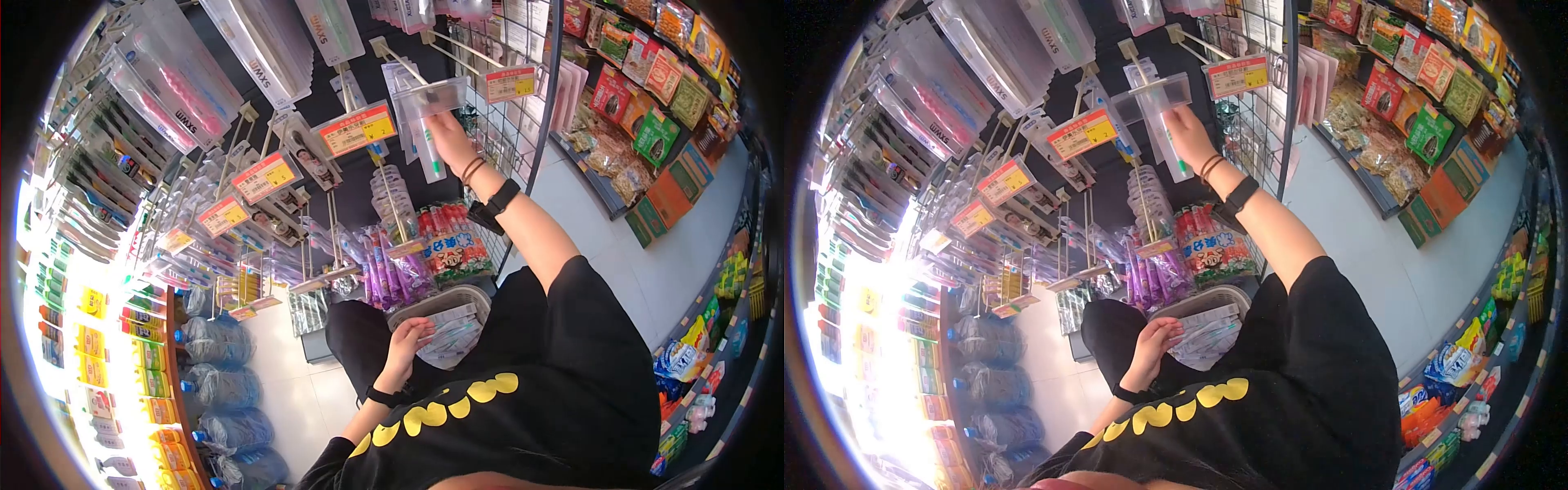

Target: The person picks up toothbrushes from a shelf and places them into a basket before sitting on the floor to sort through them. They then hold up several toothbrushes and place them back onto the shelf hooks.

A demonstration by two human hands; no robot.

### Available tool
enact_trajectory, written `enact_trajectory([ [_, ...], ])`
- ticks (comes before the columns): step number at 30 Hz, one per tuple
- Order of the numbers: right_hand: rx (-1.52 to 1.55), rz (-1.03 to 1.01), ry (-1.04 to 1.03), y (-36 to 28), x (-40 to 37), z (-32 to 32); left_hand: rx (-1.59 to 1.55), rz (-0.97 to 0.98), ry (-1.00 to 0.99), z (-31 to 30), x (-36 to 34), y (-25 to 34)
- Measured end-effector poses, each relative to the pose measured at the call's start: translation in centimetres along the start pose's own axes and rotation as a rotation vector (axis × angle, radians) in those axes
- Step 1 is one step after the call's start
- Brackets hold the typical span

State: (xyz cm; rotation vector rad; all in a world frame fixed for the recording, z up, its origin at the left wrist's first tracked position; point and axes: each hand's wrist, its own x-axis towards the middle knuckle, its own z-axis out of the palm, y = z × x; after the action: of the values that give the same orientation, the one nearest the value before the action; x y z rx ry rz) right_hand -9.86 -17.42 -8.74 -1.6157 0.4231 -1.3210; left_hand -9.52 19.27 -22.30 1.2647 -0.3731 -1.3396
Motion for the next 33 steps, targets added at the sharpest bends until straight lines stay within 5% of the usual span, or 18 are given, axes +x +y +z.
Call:
enact_trajectory([
  [4,-0.135,-0.109,0.039,0.1,3.1,-2.1,-0.008,-0.014,0.016,-0.3,-0.2,-0.3],
  [9,0.187,-0.02,0.059,-1.4,9.0,-1.5,-0.007,-0.025,0.009,-0.7,-0.3,-0.5],
  [14,0.299,0.152,-0.201,-3.7,10.9,-1.6,-0.008,-0.011,0.018,-1.1,-0.5,-0.4],
  [26,0.094,-0.035,-0.079,-4.0,10.1,-1.8,0.054,0.107,-0.041,1.1,1.0,3.8],
  [29,0.191,0.191,-0.195,-5.1,10.4,-1.6,0.005,0.102,-0.059,1.3,1.0,3.1],
  [32,-0.016,0.109,-0.307,-6.3,10.4,-1.8,0.006,0.025,-0.042,0.6,0.4,1.2],
  [33,-0.056,-0.084,-0.335,-5.2,10.8,-1.7,-0.016,0.014,-0.046,0.2,0.2,0.5],
])
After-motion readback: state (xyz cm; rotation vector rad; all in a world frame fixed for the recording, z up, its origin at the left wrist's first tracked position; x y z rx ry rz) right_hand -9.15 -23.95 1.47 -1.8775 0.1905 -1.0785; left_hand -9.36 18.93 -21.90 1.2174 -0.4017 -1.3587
